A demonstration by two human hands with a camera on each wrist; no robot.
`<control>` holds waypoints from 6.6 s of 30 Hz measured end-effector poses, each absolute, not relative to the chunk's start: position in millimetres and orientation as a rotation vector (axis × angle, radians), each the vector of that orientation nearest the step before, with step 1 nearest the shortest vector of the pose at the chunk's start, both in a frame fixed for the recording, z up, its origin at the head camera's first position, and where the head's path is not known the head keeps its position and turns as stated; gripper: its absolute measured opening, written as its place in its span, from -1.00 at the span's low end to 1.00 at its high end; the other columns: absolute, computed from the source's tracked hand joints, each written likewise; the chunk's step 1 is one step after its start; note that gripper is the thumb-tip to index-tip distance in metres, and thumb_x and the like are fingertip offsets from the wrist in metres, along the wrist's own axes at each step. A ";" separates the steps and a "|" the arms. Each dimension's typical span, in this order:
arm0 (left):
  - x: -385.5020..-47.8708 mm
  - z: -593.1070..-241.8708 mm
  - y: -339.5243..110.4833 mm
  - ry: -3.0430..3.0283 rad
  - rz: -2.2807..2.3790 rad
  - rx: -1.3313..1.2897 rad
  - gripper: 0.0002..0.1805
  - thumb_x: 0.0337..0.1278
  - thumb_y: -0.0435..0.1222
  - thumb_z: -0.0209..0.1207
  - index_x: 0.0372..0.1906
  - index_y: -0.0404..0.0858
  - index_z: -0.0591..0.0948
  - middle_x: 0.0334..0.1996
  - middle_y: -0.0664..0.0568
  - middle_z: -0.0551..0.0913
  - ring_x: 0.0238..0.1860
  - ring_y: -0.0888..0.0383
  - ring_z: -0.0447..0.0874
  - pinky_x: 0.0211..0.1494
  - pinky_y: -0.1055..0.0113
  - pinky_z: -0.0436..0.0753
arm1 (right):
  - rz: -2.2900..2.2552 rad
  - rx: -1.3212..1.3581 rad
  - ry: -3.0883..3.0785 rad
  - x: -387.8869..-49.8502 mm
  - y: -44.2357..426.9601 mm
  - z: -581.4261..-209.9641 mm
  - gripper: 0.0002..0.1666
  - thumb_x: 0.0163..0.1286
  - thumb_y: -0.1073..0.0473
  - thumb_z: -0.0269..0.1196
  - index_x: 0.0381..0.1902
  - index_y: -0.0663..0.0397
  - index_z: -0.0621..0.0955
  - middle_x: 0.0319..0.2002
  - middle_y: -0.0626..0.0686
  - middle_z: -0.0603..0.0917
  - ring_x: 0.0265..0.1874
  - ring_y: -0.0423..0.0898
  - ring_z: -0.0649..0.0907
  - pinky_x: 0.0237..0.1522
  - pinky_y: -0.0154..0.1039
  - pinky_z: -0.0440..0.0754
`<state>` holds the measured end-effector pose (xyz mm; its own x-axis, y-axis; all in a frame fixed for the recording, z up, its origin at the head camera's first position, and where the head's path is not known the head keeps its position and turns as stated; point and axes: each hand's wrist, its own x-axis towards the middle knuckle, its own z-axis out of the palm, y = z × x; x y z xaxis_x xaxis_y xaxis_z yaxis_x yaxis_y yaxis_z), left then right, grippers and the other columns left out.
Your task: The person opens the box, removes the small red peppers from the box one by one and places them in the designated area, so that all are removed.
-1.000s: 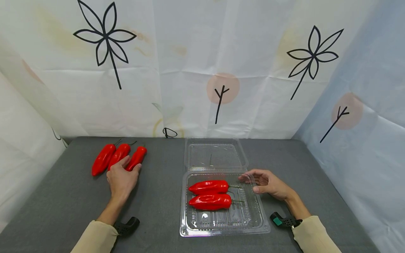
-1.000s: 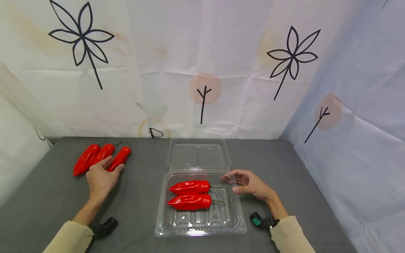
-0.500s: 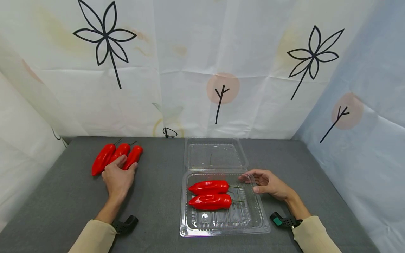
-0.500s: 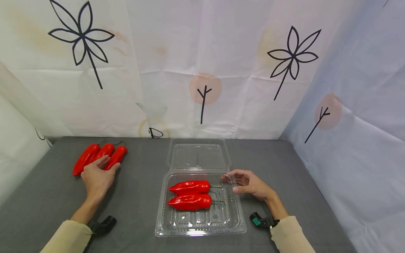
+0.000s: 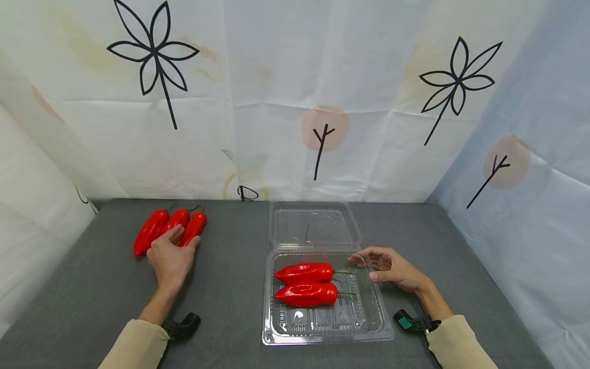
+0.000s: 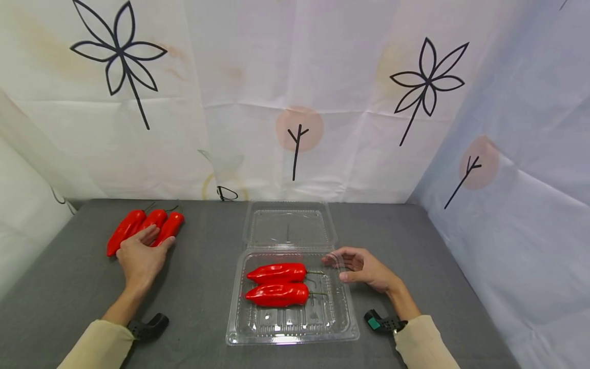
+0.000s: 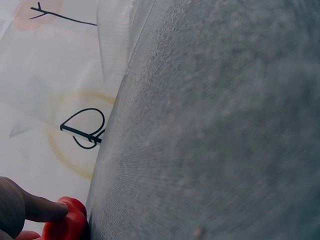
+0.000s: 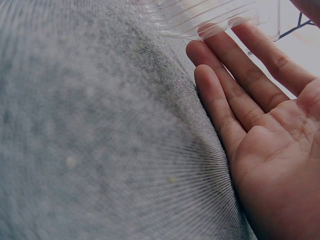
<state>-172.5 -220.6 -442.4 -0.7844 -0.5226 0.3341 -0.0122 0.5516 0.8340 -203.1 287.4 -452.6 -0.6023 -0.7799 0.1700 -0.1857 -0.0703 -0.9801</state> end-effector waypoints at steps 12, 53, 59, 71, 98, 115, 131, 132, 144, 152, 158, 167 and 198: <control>-174.4 -439.8 -221.6 -2.238 -1.204 0.450 -0.47 0.12 -0.42 0.39 0.21 -0.53 0.58 0.07 -0.42 0.65 0.10 -0.33 0.65 0.36 -0.26 0.21 | -1.715 -1.028 1.757 -203.6 288.2 -452.3 -0.46 0.37 0.54 0.16 0.30 0.58 0.38 0.28 0.42 0.51 0.28 0.15 0.55 0.29 -0.14 0.50; -161.1 -413.2 -201.5 -2.144 -1.346 0.290 -0.41 0.15 -0.19 0.45 0.27 -0.31 0.62 0.14 -0.10 0.70 0.14 -0.03 0.69 0.13 0.24 0.61 | -1.704 -1.024 1.777 -203.5 288.7 -453.2 -0.47 0.38 0.55 0.15 0.30 0.53 0.40 0.27 0.35 0.54 0.28 0.09 0.57 0.28 -0.17 0.50; -153.5 -402.3 -184.3 -2.135 -1.473 0.163 -0.46 0.18 -0.22 0.43 0.26 -0.27 0.64 0.09 -0.08 0.72 0.12 0.01 0.70 0.13 0.37 0.58 | -1.707 -1.035 1.775 -203.9 290.0 -454.3 -0.48 0.39 0.54 0.15 0.30 0.54 0.40 0.27 0.37 0.54 0.27 0.09 0.57 0.28 -0.17 0.50; -134.7 -404.2 -137.5 -2.248 -1.522 -0.161 -0.46 0.09 -0.28 0.49 0.21 -0.28 0.66 0.07 -0.04 0.74 0.09 -0.04 0.71 0.15 0.33 0.62 | -1.699 -1.032 1.785 -203.6 288.9 -453.8 -0.47 0.38 0.53 0.17 0.30 0.53 0.40 0.28 0.35 0.54 0.28 0.08 0.57 0.28 -0.17 0.50; -104.9 -418.2 -70.7 -2.497 -1.306 -0.903 -0.43 -0.07 -0.22 0.57 0.14 -0.22 0.73 0.00 0.12 0.76 0.00 0.13 0.68 0.11 0.14 0.59 | -1.698 -1.031 1.795 -202.7 288.6 -452.5 -0.48 0.38 0.54 0.16 0.29 0.56 0.40 0.27 0.42 0.52 0.28 0.08 0.56 0.30 -0.19 0.48; -102.1 -419.9 -55.0 -2.717 -0.892 -0.938 -0.40 -0.15 -0.10 0.60 0.12 -0.11 0.75 -0.02 0.18 0.77 0.01 0.20 0.70 0.10 0.10 0.41 | -1.706 -1.024 1.781 -202.9 287.1 -452.4 -0.47 0.39 0.54 0.16 0.30 0.55 0.39 0.28 0.36 0.54 0.29 0.06 0.56 0.31 -0.16 0.48; -102.2 -421.8 -52.1 -2.777 -0.642 -0.965 -0.38 -0.22 -0.05 0.61 0.08 -0.11 0.76 -0.11 0.22 0.79 -0.07 0.26 0.73 0.13 0.08 0.40 | -1.708 -1.032 1.788 -202.4 286.8 -452.0 -0.47 0.38 0.53 0.18 0.29 0.58 0.39 0.26 0.41 0.53 0.28 0.07 0.56 0.30 -0.18 0.48; -102.2 -421.9 -52.2 -2.785 -0.640 -0.969 -0.38 -0.21 -0.05 0.61 0.09 -0.10 0.76 -0.11 0.22 0.79 -0.08 0.26 0.73 0.13 0.08 0.40 | -1.706 -1.032 1.791 -202.4 286.8 -452.1 -0.47 0.38 0.53 0.18 0.29 0.58 0.39 0.26 0.41 0.53 0.28 0.07 0.57 0.30 -0.18 0.49; -102.6 -424.1 -54.0 -2.747 -0.706 -0.972 -0.53 -0.08 -0.13 0.55 0.04 -0.10 0.78 -0.17 0.25 0.79 -0.14 0.29 0.74 0.16 0.08 0.40 | -1.706 -1.031 1.797 -201.8 286.8 -451.6 -0.47 0.38 0.53 0.17 0.30 0.55 0.40 0.27 0.36 0.54 0.28 0.05 0.57 0.30 -0.18 0.48; -101.0 -426.9 -55.3 -2.665 -0.900 -0.929 -0.53 -0.02 -0.17 0.53 0.08 -0.12 0.77 -0.09 0.20 0.79 -0.07 0.25 0.72 0.12 0.04 0.43 | -1.703 -1.035 1.811 -200.3 285.8 -448.1 -0.47 0.37 0.57 0.14 0.30 0.53 0.41 0.25 0.40 0.54 0.28 0.07 0.57 0.29 -0.18 0.49; -102.0 -428.2 -56.2 -2.535 -1.013 -0.907 -0.48 -0.05 -0.17 0.55 0.10 -0.14 0.75 -0.07 0.15 0.79 -0.09 0.21 0.71 0.07 0.11 0.47 | -1.698 -1.006 1.821 -200.4 286.4 -448.7 -0.48 0.37 0.56 0.15 0.29 0.52 0.42 0.25 0.40 0.54 0.28 0.07 0.57 0.29 -0.19 0.49; -102.0 -418.5 -59.3 -2.377 -1.434 -0.849 -0.51 0.04 -0.28 0.50 0.14 -0.22 0.72 -0.04 0.01 0.77 -0.15 0.07 0.64 -0.30 0.40 0.68 | -1.686 -0.987 1.858 -200.4 287.5 -449.2 -0.48 0.37 0.55 0.15 0.29 0.50 0.42 0.25 0.35 0.55 0.26 0.01 0.57 0.27 -0.19 0.51; -144.4 -402.8 -121.2 -2.141 -1.472 -0.282 -0.48 0.09 -0.35 0.47 0.20 -0.33 0.66 0.06 -0.16 0.73 0.01 -0.14 0.75 -0.02 -0.05 0.68 | -1.705 -1.045 1.785 -202.3 287.5 -450.9 -0.46 0.36 0.58 0.14 0.30 0.57 0.38 0.27 0.43 0.51 0.30 0.08 0.54 0.31 -0.18 0.47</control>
